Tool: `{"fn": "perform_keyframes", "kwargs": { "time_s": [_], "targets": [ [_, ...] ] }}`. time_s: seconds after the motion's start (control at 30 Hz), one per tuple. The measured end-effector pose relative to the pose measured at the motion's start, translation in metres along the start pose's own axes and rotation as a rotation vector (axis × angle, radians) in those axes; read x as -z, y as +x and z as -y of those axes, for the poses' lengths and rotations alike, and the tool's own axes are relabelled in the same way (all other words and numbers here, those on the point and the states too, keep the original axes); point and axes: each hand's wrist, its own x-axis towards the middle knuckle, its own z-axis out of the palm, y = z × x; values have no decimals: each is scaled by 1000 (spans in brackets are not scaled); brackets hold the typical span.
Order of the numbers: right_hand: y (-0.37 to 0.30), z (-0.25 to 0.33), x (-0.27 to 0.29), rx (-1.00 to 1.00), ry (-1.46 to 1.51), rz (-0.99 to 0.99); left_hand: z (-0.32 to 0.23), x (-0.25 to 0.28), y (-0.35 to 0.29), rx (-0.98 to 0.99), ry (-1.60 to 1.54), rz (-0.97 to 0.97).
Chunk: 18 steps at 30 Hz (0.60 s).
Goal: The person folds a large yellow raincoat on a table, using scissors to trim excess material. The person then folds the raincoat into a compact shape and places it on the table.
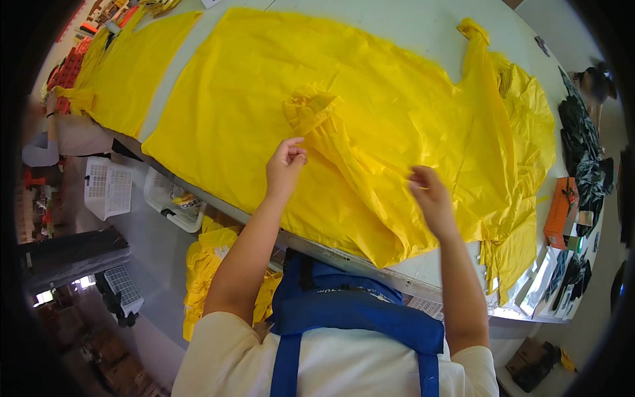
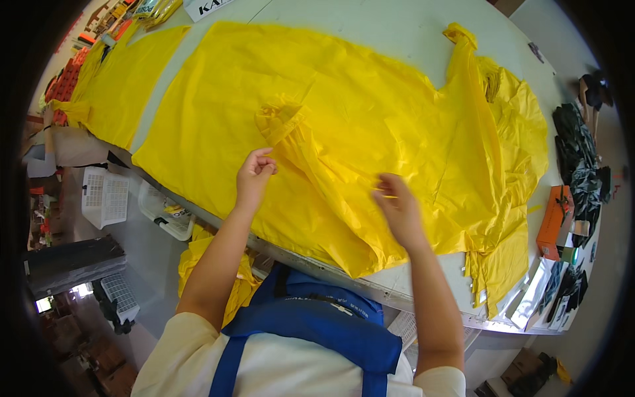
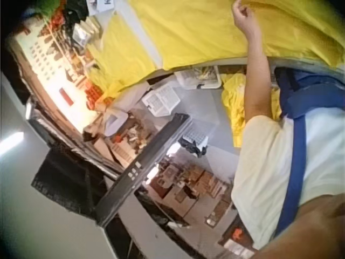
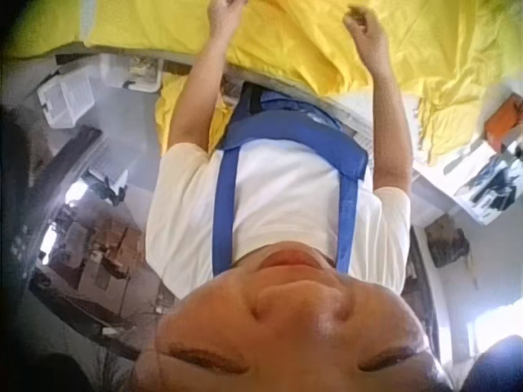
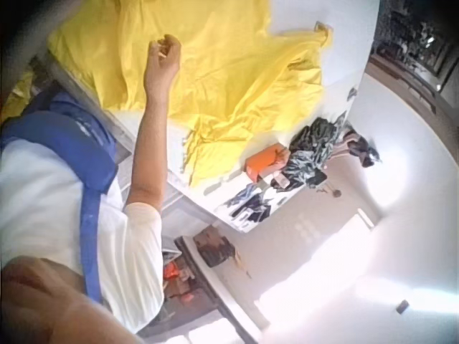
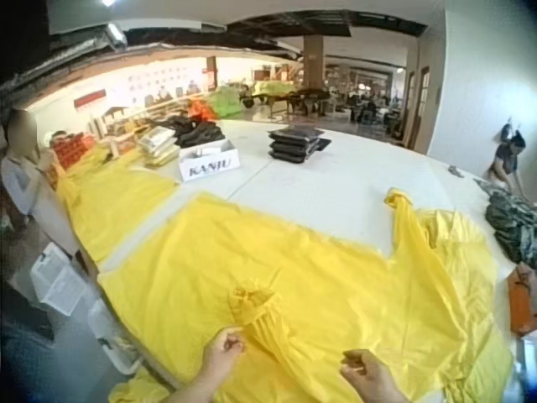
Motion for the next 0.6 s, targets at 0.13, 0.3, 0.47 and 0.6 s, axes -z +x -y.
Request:
{"fn": "perform_keyframes", "kwargs": {
  "time_s": [0.13,0.3,0.47,0.6],
  "targets": [
    [50,35,-93,-93,175,144,-6,-19,19,-305,439,-153],
    [54,51,-117,-116,128,140,-4,-13,44,-389,590,34],
    [55,88,-89,-250,452,-41,-73,-23,-7,-1025,575,200],
    [24,102,-56,-243,749,-96,-100,-41,-37,-989,310,78]
  ]
}}
